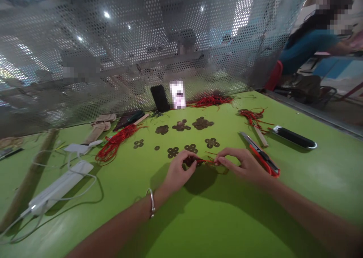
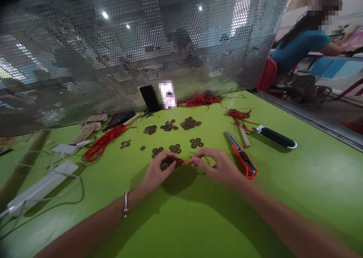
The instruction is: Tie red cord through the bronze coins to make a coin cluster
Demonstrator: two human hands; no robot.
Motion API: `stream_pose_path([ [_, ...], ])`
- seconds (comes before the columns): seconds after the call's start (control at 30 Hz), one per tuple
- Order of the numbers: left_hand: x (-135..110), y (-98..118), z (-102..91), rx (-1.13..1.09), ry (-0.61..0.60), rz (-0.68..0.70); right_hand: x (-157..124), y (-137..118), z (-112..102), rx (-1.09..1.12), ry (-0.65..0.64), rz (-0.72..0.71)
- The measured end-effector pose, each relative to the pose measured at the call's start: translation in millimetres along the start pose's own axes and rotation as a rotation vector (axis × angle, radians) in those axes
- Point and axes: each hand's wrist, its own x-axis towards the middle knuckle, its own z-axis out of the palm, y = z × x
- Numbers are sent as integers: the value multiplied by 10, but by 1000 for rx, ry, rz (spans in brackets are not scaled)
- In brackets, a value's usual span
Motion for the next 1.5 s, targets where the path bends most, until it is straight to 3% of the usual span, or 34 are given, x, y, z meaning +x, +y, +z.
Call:
stream_pose_path([
  [0.13, -8, -12, 4, -30, 19, -14, -26, -1, -2, -16, 47, -56],
  [0.33, -9, -38, 11, -106, 33, -107, -22, 15, 38, -228, 277, -249],
  [0.4, -4, -45, 9, -122, 44, -135, -27, 24, 83, -218, 274, -293],
  [0.5, -2, -53, 3, -146, 52, -172, -46, 55, 175, -135, 153, -309],
  [0.63, -9, -56, 0, -186, 50, -180, -61, 86, 278, -136, 6, -215],
  [0.9, -12, -31, -4, -202, 23, -165, 44, 26, 338, -141, 56, 151],
  [1.13, -5, -60, 12, -201, 58, -99, 218, -40, 435, 3, 30, 166],
  [1.23, -16, -45, 13, -180, 73, -58, 217, -33, 450, 51, -7, 260],
  [1.5, -42, 36, 22, -41, 70, 247, 129, -42, 403, 180, -112, 308],
])
